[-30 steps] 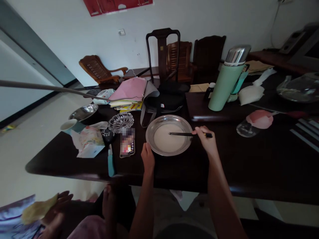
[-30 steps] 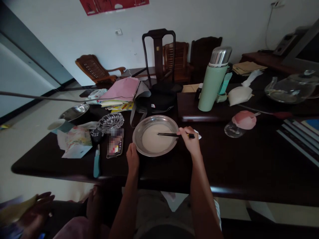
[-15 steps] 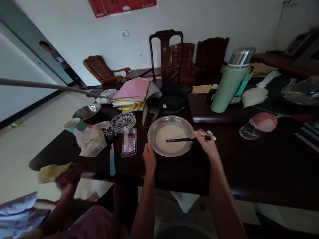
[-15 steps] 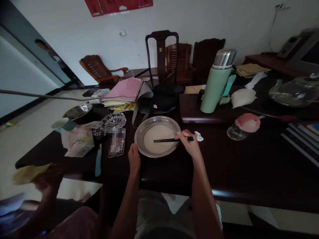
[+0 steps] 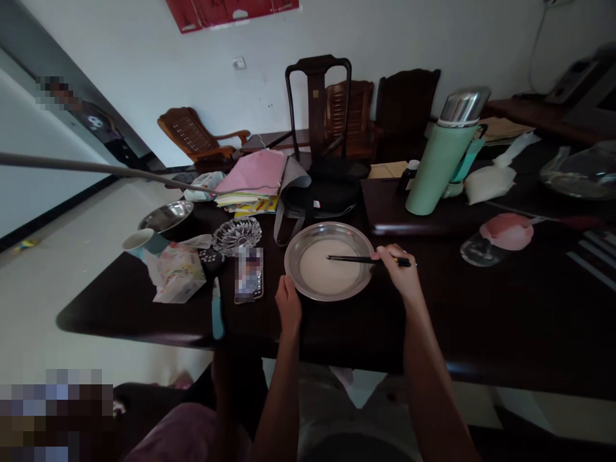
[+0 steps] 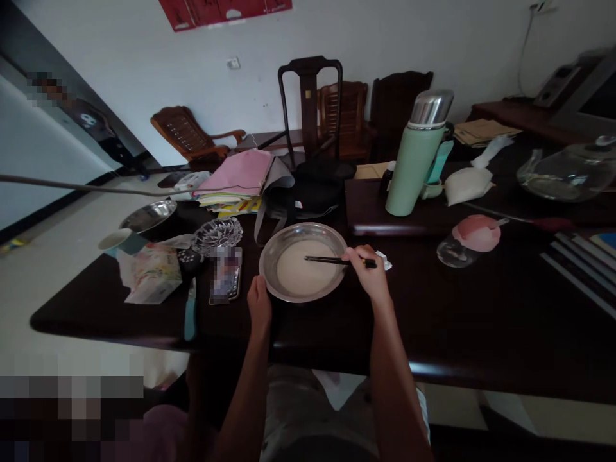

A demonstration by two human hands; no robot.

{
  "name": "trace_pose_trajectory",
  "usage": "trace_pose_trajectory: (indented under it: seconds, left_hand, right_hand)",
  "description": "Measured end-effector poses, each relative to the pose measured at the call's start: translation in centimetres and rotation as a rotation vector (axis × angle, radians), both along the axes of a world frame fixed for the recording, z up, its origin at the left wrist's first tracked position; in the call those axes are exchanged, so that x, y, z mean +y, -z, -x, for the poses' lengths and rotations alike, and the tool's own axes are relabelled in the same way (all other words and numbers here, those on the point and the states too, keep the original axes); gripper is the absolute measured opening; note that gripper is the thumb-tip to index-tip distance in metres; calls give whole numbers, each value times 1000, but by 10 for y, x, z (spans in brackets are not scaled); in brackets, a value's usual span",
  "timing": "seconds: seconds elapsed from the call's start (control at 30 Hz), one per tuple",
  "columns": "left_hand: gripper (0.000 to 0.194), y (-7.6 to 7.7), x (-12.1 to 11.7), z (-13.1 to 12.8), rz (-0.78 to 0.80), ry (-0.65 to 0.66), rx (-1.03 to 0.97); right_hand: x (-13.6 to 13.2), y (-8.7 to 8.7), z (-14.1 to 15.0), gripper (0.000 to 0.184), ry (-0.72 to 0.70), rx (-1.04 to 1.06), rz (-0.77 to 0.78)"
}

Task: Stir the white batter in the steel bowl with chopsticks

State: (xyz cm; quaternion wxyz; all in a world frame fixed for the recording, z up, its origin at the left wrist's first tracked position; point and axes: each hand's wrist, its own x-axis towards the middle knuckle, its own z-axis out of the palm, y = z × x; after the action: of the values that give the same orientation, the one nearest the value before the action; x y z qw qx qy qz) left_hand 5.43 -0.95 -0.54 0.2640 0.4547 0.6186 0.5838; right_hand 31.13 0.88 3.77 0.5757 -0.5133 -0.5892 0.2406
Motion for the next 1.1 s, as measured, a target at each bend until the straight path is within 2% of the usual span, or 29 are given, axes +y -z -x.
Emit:
trace_pose_trajectory:
  seconds: [0.07,0.2,0.27,0.37,0.43,0.53,0.6,0.7,0.87,0.93,1.03,1.1]
  left_hand:
    - [42,0,0,0,-1,8,-10]
    - [40,-1,0,1,11,4,-7]
    - [39,-2,0,1,16,1,3]
    - [38,-2,0,1,21,7,12]
    - [38,-3,0,1,23,3,9]
    - [38,-2,-1,1,18,5,2]
    - [37,-2,-1,1,17,5,3]
    - [35,-1,-1,2,17,-11,5]
    - [39,-2,0,1,39,1,-39]
    - [41,-3,0,0,46,-1,-45]
    - [42,-3,0,0,47,-5,-42]
    - [42,-3,0,0,47,-6,-36]
  right_hand:
    - [0,0,0,42,15,57,32]
    - [1,-1,2,36,-142,-7,4]
    - [1,-1,1,35,-78,-29,-25]
    - [1,0,-1,43,52,45,0]
    - [0,0,0,46,2,72,30]
    - [0,-2,3,39,-134,-4,8]
    - [0,-3,3,35,-86,-30,-19]
    - [-1,-3,1,40,27,45,14]
    - [-1,-2,2,37,-137,3,24]
    - [-1,-2,2,35,-90,-18,1]
    - [-1,-3,1,43,22,39,36]
    - [-1,-4,0,45,-27,58,54]
